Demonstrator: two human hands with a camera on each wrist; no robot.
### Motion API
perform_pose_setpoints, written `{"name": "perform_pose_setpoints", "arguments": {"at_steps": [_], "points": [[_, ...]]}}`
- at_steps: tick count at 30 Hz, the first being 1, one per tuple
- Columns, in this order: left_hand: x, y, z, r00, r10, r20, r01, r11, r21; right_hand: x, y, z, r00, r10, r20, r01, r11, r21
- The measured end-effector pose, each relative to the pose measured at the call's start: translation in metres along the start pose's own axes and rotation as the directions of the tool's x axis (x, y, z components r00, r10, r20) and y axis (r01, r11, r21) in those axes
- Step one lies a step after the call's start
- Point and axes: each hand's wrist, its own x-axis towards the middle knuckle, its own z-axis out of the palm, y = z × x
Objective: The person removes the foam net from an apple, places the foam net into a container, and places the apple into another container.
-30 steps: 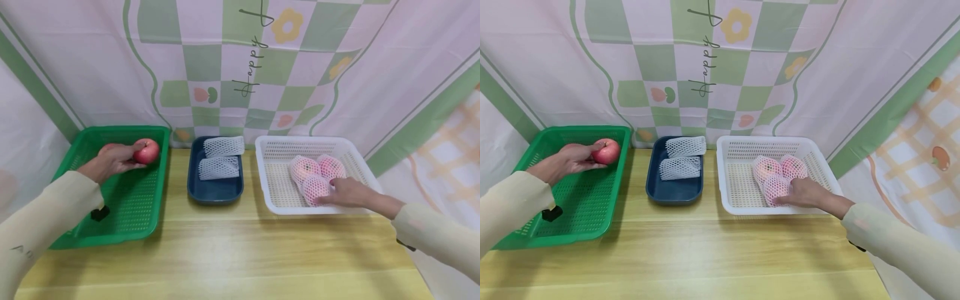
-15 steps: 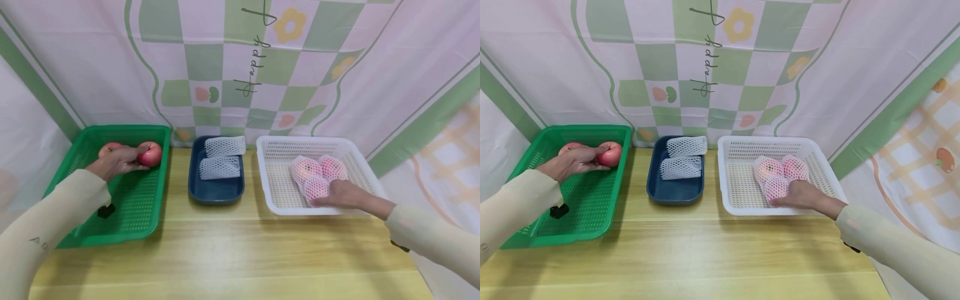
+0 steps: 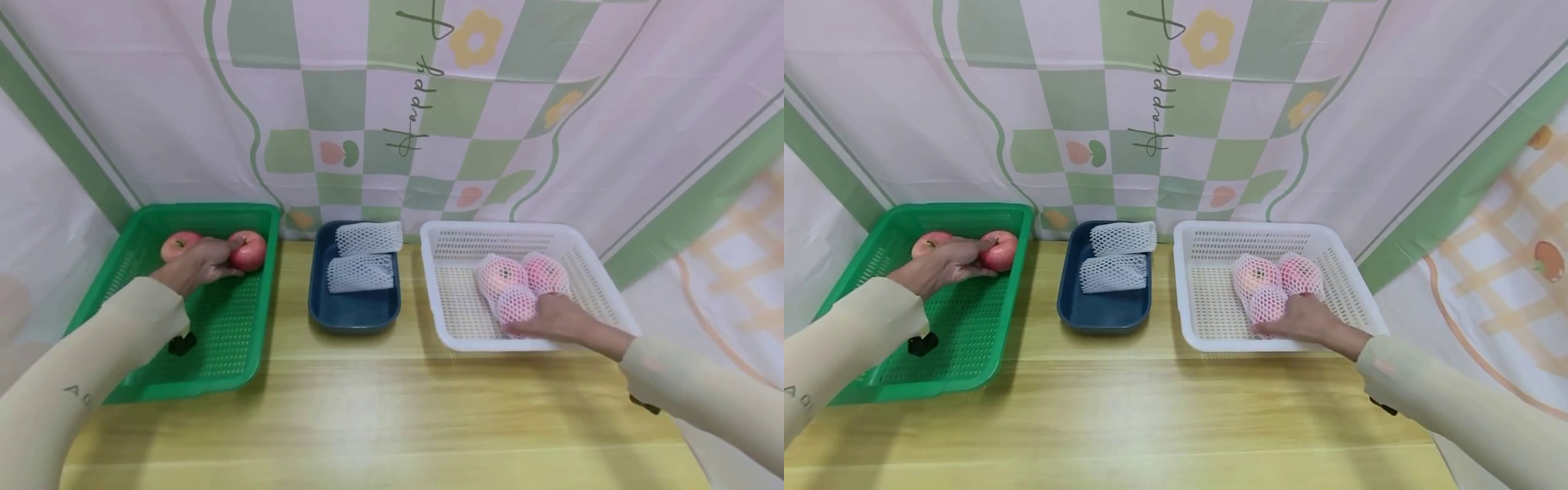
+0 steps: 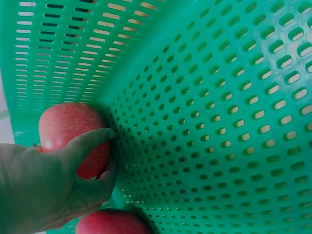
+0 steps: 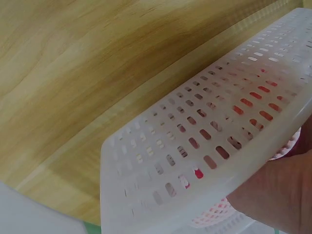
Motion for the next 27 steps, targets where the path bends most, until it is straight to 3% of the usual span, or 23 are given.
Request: {"name": "perform_pose_setpoints", "arguments": {"at_steps": [10,18,21,27], "points": [[-0.002,-0.003,0.005,0.998,0.049,-0.050,-0.043,0.992,0.117,0.003,-0.002,-0.001,1.000,0.022,0.012,-0.023,0.996,0.081],[-0.014,0.002,0.005,0.996,0.084,-0.040,-0.070,0.960,0.271,0.000,0.003,-0.007,0.996,0.084,0.039,-0.087,0.991,0.105],[-0.021,0.006,0.004,0.996,0.075,-0.047,-0.056,0.944,0.324,-0.001,0.002,-0.013,0.996,0.076,0.038,-0.079,0.993,0.086],[-0.035,0.010,0.003,0.996,0.080,-0.046,-0.050,0.885,0.463,-0.005,-0.005,-0.027,0.997,0.055,0.044,-0.058,0.996,0.065]]}}
